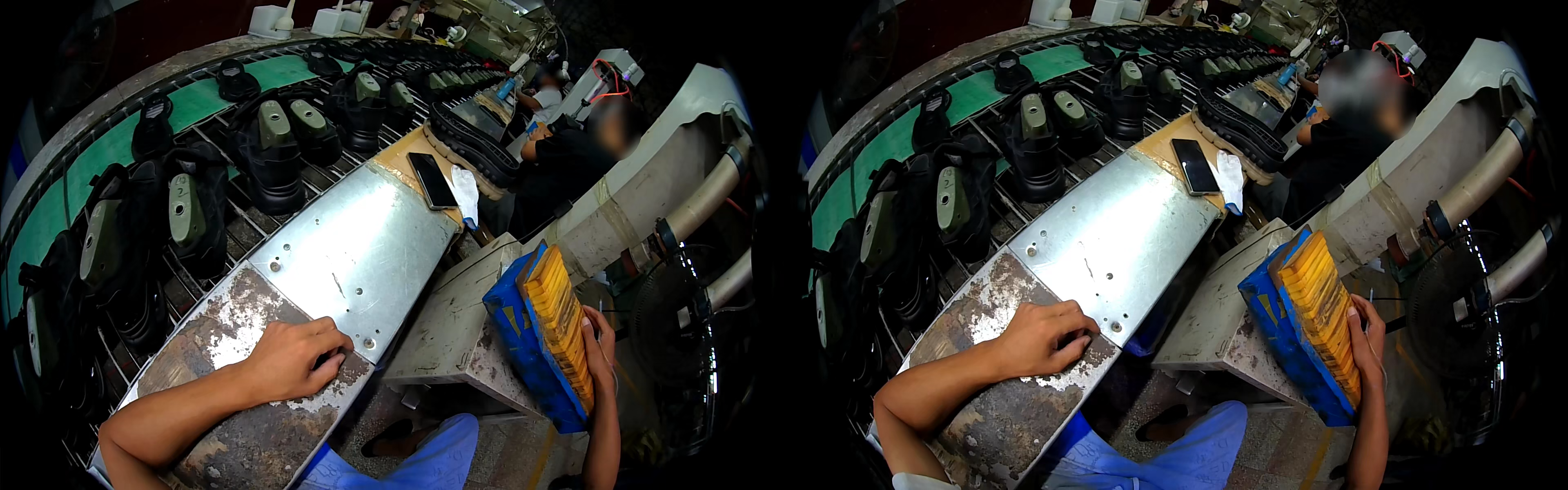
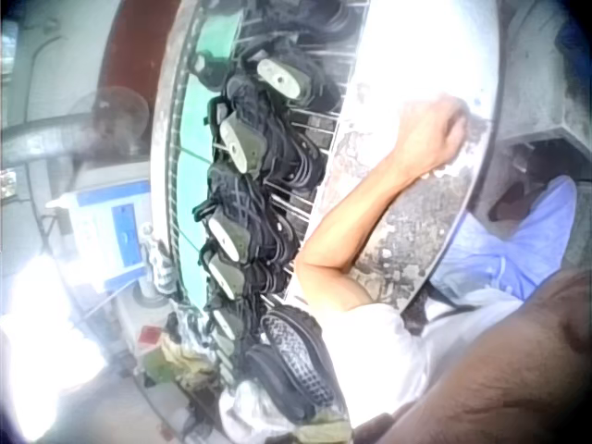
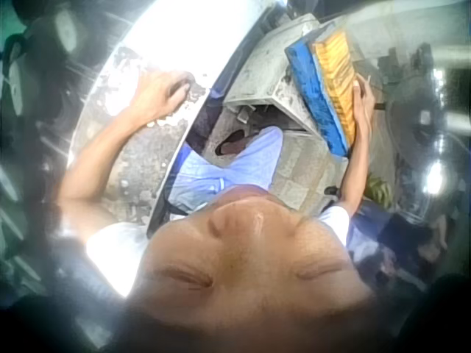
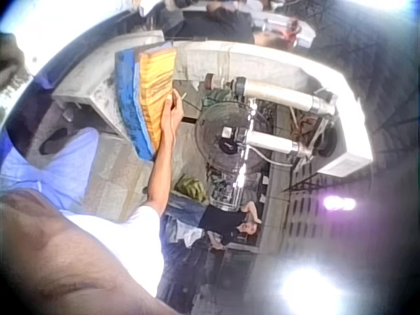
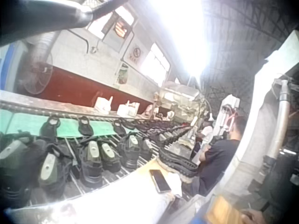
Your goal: The person uses a blue marking pen to trace lines along the base of black shoes on a workbench and then handles and inspects shoe components from a conveyor belt.
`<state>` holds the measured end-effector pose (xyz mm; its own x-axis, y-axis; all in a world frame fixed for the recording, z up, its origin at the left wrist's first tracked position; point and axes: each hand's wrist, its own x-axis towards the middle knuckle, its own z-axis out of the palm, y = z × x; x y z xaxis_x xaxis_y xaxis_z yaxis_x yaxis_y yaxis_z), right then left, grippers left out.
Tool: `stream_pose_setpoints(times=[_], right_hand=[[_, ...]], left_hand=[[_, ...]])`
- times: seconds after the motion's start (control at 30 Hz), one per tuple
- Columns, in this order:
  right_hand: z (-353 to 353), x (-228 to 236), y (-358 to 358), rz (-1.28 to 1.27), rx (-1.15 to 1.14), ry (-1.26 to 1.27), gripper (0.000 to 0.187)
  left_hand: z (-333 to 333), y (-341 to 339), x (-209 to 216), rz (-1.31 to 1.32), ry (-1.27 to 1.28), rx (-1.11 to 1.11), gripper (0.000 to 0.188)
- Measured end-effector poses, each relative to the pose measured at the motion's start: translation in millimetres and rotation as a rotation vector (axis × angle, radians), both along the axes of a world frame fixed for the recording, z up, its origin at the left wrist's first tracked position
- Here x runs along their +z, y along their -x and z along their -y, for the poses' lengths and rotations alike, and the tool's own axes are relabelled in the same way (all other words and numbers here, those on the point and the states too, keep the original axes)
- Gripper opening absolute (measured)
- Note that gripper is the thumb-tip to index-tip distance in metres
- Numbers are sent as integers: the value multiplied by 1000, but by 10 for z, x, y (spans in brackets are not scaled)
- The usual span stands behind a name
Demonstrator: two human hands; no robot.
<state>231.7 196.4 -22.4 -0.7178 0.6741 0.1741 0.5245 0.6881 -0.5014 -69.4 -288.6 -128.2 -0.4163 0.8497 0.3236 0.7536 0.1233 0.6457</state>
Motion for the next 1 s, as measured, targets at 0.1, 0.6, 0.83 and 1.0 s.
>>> stream_pose_setpoints(times=[0.1, 0.6, 0.83, 1.0], right_hand=[[-12, 12, 2, 10, -7, 8, 57], [74, 28, 8, -94, 25, 42, 47], [3, 74, 192, -146, 76, 4, 42], [169, 41, 253, -68, 78, 222, 51]], left_hand=[[4, -1, 9, 0, 5, -1, 19], [-31, -39, 75, 69, 22, -2, 16], [36, -12, 146, -117, -19, 9, 18], [179, -105, 48, -322, -77, 39, 15]])
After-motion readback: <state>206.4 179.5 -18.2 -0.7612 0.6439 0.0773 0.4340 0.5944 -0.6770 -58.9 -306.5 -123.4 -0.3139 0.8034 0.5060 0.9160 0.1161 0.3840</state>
